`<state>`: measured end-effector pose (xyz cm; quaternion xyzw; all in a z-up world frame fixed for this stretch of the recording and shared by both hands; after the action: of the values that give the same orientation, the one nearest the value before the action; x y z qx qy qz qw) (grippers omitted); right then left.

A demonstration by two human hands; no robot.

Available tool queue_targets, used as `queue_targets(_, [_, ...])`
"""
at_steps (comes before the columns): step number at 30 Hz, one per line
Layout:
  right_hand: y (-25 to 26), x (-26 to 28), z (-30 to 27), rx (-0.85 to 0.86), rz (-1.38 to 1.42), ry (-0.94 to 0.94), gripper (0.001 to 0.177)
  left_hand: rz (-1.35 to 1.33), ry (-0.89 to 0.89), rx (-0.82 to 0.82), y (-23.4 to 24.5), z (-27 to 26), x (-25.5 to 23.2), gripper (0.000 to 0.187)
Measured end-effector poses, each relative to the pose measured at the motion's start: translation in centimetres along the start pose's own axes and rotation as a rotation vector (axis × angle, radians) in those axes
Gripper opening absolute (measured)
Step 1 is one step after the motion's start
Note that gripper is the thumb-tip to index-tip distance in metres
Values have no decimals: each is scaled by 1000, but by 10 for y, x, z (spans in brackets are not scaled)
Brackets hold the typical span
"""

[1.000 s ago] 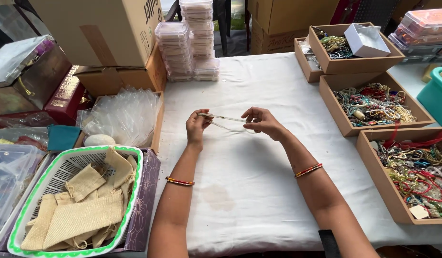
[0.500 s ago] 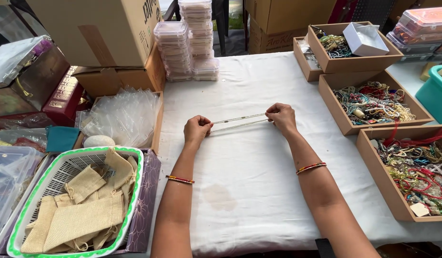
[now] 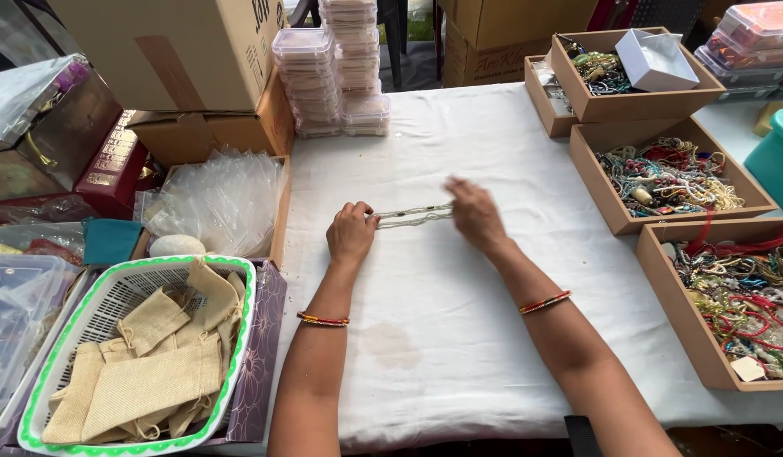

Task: The person sits at a table and packages jewelry items. They first straighten a silver necklace, place it in a clear plastic bag, and then put the bag into a small beige cloth pouch. They repeat this process with a gold necklace, straightening it before placing it in a plastic bag and then into a cloth pouch.

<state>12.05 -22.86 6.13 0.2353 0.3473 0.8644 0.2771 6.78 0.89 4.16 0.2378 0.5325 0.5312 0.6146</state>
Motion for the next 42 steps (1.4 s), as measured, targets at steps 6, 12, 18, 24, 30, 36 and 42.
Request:
queue_targets(6, [-14,18,0,367,108,-120,17,55,34,20,-18,3,15,17])
queue_targets(12, [15,-33,-5,272,-107,-384,16,41,79,85,-8,0,7,15])
queue_targets(18, [-10,33,1,271,153,-71,45,-39,-327,-82,14,-12,-32,19])
queue_targets(24, [-52,13,-23,767,-12,-208,88,166,-251,-84,-3,-4,-15,18])
queue_targets(30, [-50,-58,-34,629,-78,-510,82,150,-138,-9,-3,-4,-12,14])
queue_targets(36, [-4,-24,-3,177,-79,-245,45,292,-194,-223,24,-11,-15,22])
queue_targets(42, [0,36,4,394,-52,-109,17,131,-419,34,-22,-12,-34,38])
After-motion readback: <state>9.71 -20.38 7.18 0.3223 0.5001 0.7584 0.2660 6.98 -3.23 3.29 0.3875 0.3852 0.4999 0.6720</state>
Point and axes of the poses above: each hand's wrist, its own z-axis towards the middle knuckle, its own y-axis out of the back of the hand, x = y × z, the point moved 9 cm from there along z, towards the middle knuckle, and after that the axes turned 2 degrees about z, right-handed, at the moved point
